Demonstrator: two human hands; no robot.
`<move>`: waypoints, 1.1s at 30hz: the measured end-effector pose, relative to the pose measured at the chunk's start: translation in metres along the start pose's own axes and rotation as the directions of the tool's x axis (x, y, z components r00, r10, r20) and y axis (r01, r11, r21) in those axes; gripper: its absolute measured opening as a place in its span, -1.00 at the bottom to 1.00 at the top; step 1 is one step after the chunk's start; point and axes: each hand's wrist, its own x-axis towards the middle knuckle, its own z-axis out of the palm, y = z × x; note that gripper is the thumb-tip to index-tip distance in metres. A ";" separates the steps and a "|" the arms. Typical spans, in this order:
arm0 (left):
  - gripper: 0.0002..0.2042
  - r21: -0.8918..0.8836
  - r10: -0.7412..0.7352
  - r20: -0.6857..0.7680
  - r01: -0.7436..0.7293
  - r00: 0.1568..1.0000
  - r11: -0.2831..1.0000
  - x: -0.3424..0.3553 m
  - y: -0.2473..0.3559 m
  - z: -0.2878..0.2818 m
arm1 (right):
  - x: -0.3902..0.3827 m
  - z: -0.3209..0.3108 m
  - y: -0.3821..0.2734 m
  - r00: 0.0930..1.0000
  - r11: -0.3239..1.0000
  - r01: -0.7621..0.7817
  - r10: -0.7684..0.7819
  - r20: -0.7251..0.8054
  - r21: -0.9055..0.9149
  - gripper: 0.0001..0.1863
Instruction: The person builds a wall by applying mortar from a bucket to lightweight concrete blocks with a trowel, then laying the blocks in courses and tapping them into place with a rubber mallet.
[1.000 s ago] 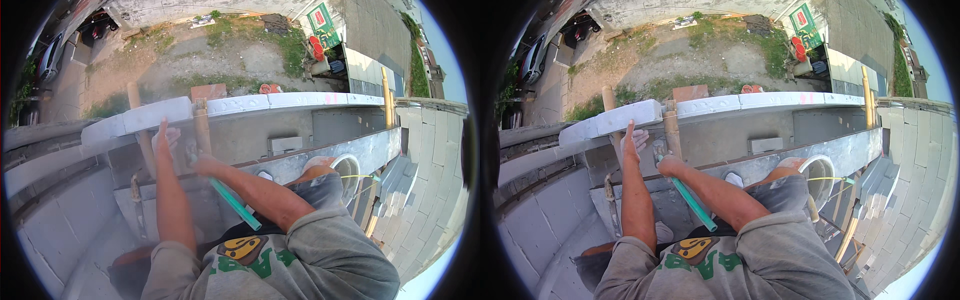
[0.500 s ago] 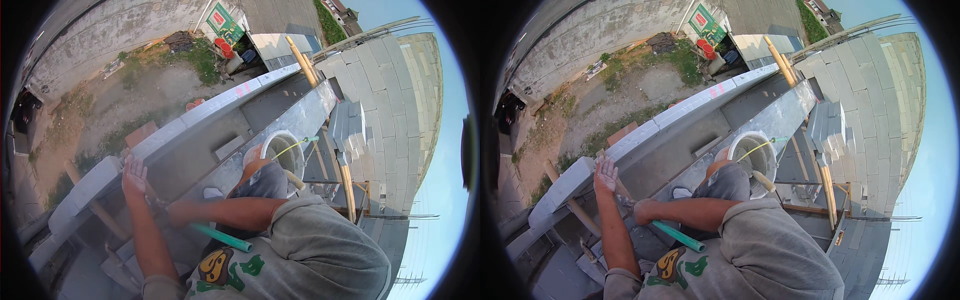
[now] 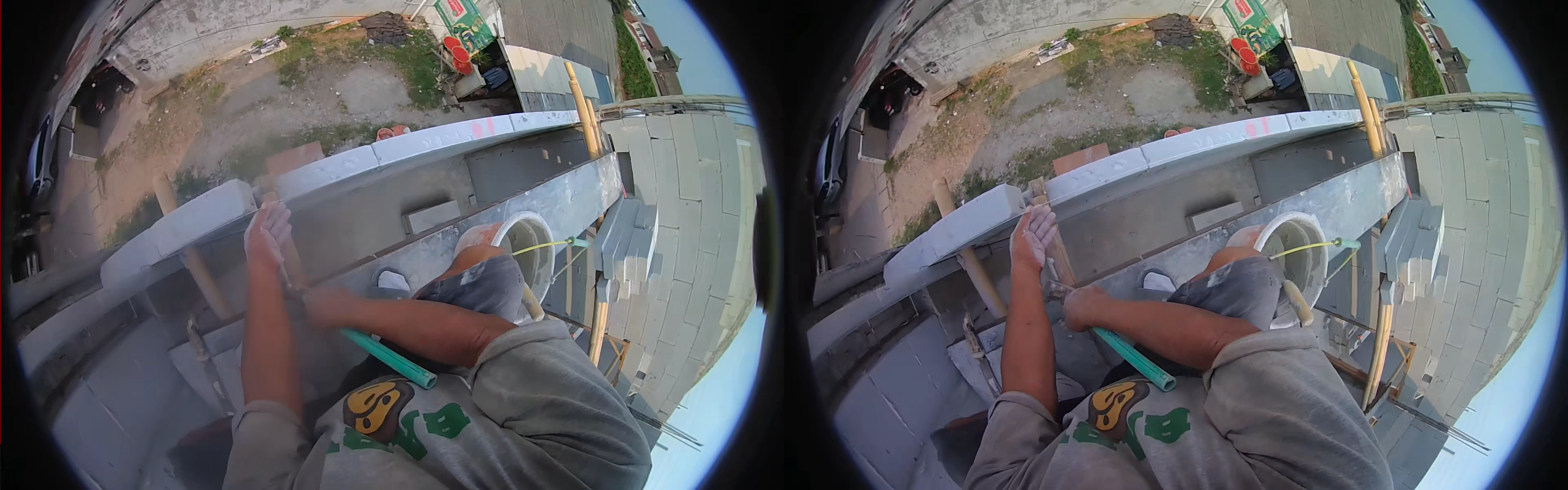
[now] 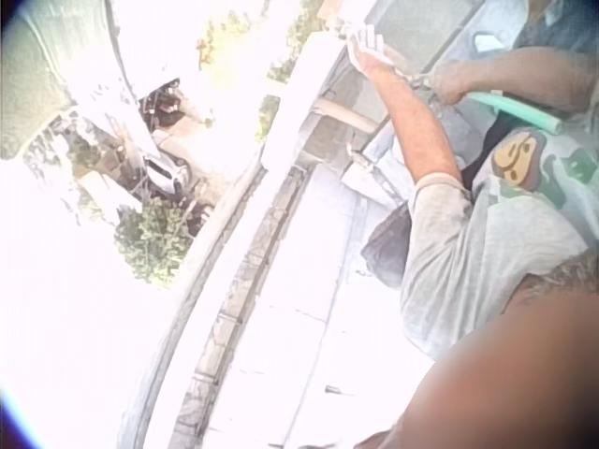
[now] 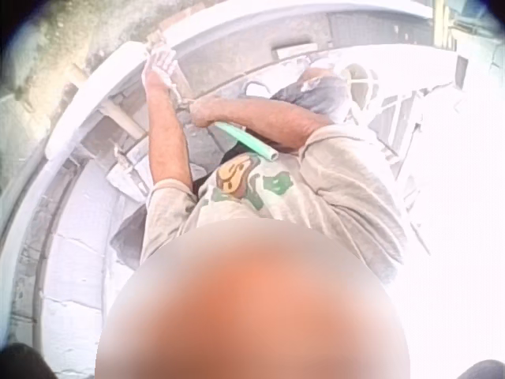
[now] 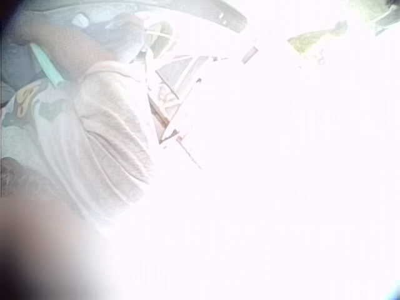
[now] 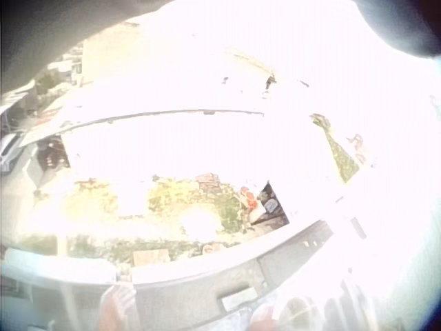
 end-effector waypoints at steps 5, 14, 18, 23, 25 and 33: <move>-0.53 0.137 -0.009 -0.018 0.012 1.000 0.990 -0.010 -0.007 0.040 | 0.000 -0.006 0.008 0.991 0.990 -0.126 0.129 0.045 -0.064 -0.59; -0.59 0.190 -0.020 -0.106 0.040 0.994 0.981 -0.013 -0.005 0.000 | 0.007 -0.008 -0.009 0.991 0.990 -0.106 0.113 0.075 -0.088 -0.60; -0.64 0.167 0.010 -0.118 0.009 0.993 0.986 -0.013 -0.004 -0.003 | 0.007 -0.010 -0.011 0.990 0.990 -0.108 0.115 0.084 -0.089 -0.60; -0.67 0.227 0.008 -0.144 0.025 0.990 0.973 -0.012 -0.006 -0.009 | 0.009 -0.004 -0.008 0.993 0.989 -0.090 0.099 0.070 -0.114 -0.59; -0.69 0.282 -0.030 -0.220 0.093 0.975 0.955 -0.012 -0.005 -0.014 | 0.009 -0.003 -0.007 0.993 0.989 -0.093 0.099 0.056 -0.111 -0.58; -0.75 0.232 -0.003 -0.314 0.080 0.950 0.969 -0.013 0.007 -0.038 | 0.012 -0.004 -0.009 0.994 0.988 -0.095 0.101 0.049 -0.120 -0.58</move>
